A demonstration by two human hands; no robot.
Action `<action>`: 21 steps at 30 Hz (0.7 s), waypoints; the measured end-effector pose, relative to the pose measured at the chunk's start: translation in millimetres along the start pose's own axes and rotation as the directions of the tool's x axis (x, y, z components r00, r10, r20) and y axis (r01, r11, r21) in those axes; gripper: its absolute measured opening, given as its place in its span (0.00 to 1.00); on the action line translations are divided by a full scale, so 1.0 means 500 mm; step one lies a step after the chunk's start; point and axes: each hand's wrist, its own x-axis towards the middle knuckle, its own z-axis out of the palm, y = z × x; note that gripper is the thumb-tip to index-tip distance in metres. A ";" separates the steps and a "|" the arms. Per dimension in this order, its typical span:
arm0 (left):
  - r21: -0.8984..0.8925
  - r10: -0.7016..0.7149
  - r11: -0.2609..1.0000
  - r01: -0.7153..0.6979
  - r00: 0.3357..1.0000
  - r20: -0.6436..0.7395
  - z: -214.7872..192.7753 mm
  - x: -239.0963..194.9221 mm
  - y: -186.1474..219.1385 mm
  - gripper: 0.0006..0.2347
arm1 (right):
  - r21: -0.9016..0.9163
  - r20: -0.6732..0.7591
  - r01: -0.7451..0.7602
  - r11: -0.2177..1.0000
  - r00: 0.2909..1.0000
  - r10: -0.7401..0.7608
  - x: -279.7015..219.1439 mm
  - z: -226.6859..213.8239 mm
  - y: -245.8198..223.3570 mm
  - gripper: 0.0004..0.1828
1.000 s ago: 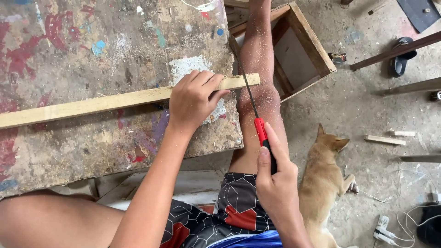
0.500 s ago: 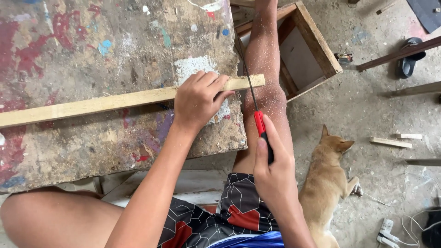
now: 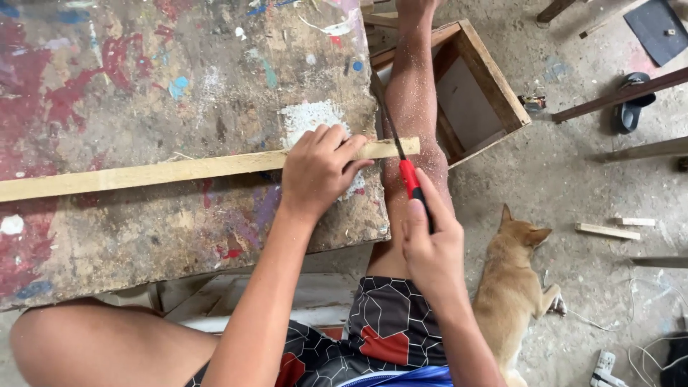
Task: A person uses a small hand saw to cut a thin wooden strip on a workbench.
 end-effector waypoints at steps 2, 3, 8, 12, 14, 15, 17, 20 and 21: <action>-0.011 -0.005 1.000 0.005 1.000 0.006 0.007 -0.006 0.000 0.17 | 0.011 -0.011 -0.007 1.000 1.000 0.008 -0.013 -0.003 0.014 0.21; -0.029 -0.002 1.000 0.002 1.000 0.012 0.013 -0.008 0.001 0.17 | 0.021 -0.031 -0.016 1.000 0.999 0.016 -0.019 -0.006 0.022 0.20; -0.016 -0.018 1.000 0.018 1.000 -0.007 0.025 -0.006 0.000 0.15 | -0.167 -0.040 0.052 0.985 0.997 -0.059 -0.003 0.021 0.018 0.22; 0.010 -0.037 0.999 0.038 0.996 -0.078 0.017 0.012 0.002 0.18 | -0.050 -0.067 0.185 0.982 0.980 -0.188 0.031 0.020 0.041 0.20; -0.024 -0.041 0.999 0.040 0.998 -0.044 0.019 0.015 0.000 0.13 | -0.050 -0.147 0.238 0.970 0.959 -0.243 0.011 0.014 0.014 0.22; -0.051 -0.056 0.997 0.056 0.998 -0.006 0.016 0.010 -0.001 0.09 | -0.050 -0.213 0.288 0.956 0.932 -0.292 -0.003 0.012 0.000 0.24; -0.044 -0.056 0.997 0.056 0.998 -0.008 0.007 0.011 0.000 0.09 | -0.041 -0.184 0.271 0.962 0.944 -0.274 -0.014 0.002 -0.009 0.23; -0.011 -0.034 0.999 0.033 0.998 -0.045 -0.005 0.024 0.006 0.11 | -0.041 -0.079 0.149 0.988 0.985 -0.152 -0.045 -0.027 -0.015 0.25; 0.019 -0.032 0.999 0.034 0.997 -0.066 -0.011 0.018 0.010 0.13 | -0.058 0.015 0.027 0.998 1.000 -0.027 -0.063 -0.037 -0.013 0.27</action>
